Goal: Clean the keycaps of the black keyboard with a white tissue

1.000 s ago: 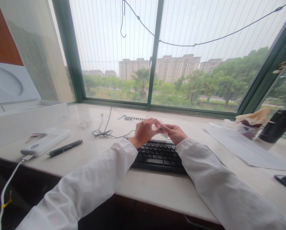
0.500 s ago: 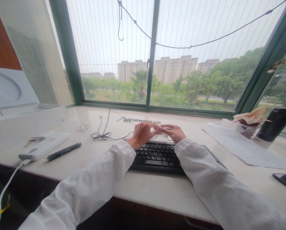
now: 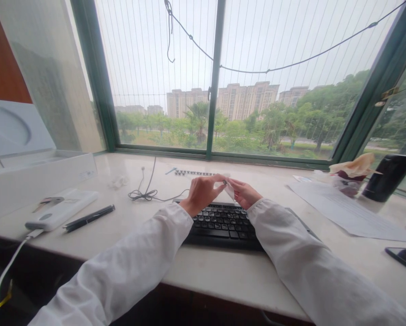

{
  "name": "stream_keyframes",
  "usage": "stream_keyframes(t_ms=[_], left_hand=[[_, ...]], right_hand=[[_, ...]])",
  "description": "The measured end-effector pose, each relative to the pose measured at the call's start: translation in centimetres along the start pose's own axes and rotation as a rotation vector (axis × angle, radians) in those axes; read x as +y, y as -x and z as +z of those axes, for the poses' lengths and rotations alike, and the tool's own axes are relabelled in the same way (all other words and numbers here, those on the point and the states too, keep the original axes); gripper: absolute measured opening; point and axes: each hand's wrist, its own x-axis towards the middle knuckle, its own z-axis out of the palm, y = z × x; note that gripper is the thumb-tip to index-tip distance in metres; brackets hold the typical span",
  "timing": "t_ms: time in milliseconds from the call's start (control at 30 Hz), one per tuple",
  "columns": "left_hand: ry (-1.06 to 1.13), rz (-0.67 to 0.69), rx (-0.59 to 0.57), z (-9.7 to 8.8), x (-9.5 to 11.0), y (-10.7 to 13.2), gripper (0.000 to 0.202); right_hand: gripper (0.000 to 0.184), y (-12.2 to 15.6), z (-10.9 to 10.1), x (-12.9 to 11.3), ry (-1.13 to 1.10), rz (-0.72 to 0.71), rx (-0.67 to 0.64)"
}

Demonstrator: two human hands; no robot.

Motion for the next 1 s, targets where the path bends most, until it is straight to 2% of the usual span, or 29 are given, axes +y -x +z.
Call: stream_keyframes(t_ms=[67, 133, 267, 433, 533, 733, 1000], left_hand=[[-0.022, -0.015, -0.004, -0.1, 0.0, 0.0, 0.024], [-0.058, -0.03, -0.007, -0.1, -0.2, 0.0, 0.022], [-0.069, -0.025, -0.003, -0.1, -0.4, 0.0, 0.02], [-0.029, -0.027, 0.013, -0.2, 0.0, 0.0, 0.022], [-0.02, -0.033, 0.017, -0.3, 0.1, 0.0, 0.023], [-0.038, -0.013, 0.013, -0.3, -0.1, 0.1, 0.027], [-0.039, -0.012, 0.003, -0.1, -0.1, 0.1, 0.027]], right_hand=[[0.041, 0.3, 0.2, 0.1, 0.031, -0.037, -0.109], [0.044, 0.4, 0.3, 0.2, 0.079, -0.072, -0.141], [0.049, -0.2, -0.2, 0.8, 0.172, -0.111, -0.051], [0.047, -0.6, -0.5, 0.8, 0.133, -0.174, 0.016], [0.042, -0.4, -0.4, 0.6, 0.119, -0.209, 0.025], [0.043, -0.5, -0.5, 0.6, 0.093, -0.155, 0.01], [0.04, -0.9, -0.9, 1.0, 0.122, -0.163, -0.01]])
